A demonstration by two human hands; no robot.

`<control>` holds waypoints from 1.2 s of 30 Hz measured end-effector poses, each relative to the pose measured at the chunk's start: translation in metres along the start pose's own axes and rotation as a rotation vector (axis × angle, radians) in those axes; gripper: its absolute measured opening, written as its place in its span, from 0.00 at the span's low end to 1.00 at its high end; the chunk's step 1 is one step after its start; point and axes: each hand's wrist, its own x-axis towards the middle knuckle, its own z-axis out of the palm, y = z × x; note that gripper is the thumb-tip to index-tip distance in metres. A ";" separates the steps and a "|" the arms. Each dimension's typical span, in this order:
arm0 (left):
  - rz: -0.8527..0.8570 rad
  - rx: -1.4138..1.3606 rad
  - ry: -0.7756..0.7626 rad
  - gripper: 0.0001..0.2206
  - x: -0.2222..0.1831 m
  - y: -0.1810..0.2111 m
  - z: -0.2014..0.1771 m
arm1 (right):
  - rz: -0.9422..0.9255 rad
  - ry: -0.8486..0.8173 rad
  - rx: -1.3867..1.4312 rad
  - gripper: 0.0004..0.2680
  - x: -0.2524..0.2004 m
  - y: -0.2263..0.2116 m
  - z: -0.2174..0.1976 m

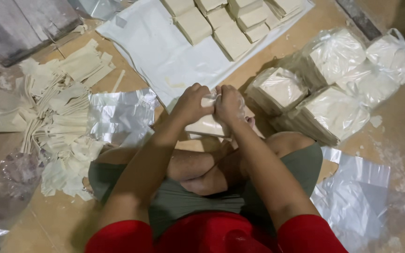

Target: The person sits on the floor and repeatedly places stacks of white rectangular food blocks into clear plastic bags, then ties the bags shut. The person works from a pile of blocks and places the finished packages to the side.

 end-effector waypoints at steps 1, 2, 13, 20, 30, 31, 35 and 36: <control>0.000 0.001 -0.002 0.24 -0.003 0.010 -0.011 | 0.002 -0.001 0.001 0.18 0.003 0.001 -0.004; -0.013 0.000 -0.017 0.22 -0.006 0.021 -0.021 | 0.058 -0.047 0.033 0.16 0.006 0.001 -0.008; 0.033 0.075 -0.065 0.11 -0.013 -0.012 -0.077 | 0.169 -0.246 0.130 0.08 0.025 0.041 -0.068; -0.180 0.088 -0.044 0.09 0.003 0.007 -0.064 | 0.076 -0.449 0.726 0.04 0.007 -0.009 -0.129; -0.371 -1.086 0.062 0.11 0.012 0.037 -0.020 | -0.152 -0.553 1.139 0.20 0.021 -0.027 -0.097; -0.367 -1.083 0.066 0.11 0.015 0.029 -0.017 | -0.159 -0.552 1.139 0.20 0.022 -0.031 -0.099; -0.209 -0.432 0.176 0.12 0.003 0.046 -0.039 | -0.070 -0.488 1.043 0.20 0.033 -0.019 -0.078; -0.242 -0.390 0.181 0.13 -0.004 0.063 -0.052 | -0.037 -0.452 1.014 0.20 0.037 -0.008 -0.066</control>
